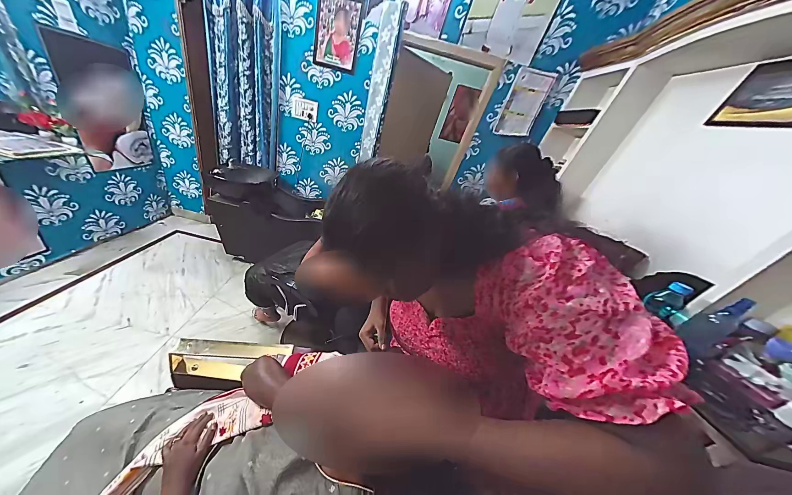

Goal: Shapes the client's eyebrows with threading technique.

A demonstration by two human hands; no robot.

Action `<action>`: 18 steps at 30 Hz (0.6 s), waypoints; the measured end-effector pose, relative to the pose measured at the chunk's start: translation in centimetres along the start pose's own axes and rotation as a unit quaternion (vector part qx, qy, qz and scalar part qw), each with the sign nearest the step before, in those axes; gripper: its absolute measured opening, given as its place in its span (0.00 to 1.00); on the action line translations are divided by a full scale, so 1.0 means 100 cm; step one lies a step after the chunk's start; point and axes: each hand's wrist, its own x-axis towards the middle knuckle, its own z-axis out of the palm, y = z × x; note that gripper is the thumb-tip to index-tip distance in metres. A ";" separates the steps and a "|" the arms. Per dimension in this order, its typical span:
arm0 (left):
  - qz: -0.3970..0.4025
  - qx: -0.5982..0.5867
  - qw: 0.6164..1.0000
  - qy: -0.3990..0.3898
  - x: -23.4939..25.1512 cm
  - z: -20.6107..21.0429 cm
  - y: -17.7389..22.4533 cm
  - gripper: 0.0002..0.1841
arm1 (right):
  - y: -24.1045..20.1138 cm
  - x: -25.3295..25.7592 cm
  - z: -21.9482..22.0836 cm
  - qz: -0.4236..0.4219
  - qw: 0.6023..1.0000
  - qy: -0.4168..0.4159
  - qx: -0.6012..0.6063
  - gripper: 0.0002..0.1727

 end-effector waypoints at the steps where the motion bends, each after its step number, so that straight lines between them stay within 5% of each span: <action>1: 0.000 0.000 1.000 0.004 0.000 0.002 -0.001 0.26 | -0.002 0.000 -0.001 0.016 1.000 -0.011 -0.001 0.21; 8: -0.004 -0.002 1.000 -0.004 0.000 -0.001 0.001 0.26 | -0.008 -0.005 -0.005 0.012 1.000 -0.004 -0.005 0.21; 12: -0.008 -0.004 1.000 -0.006 0.001 -0.001 0.000 0.23 | -0.008 -0.005 0.000 -0.055 0.986 -0.015 -0.157 0.11; 18: -0.009 -0.005 1.000 -0.007 0.000 -0.001 0.000 0.26 | -0.013 -0.004 0.006 -0.040 0.986 -0.020 -0.163 0.11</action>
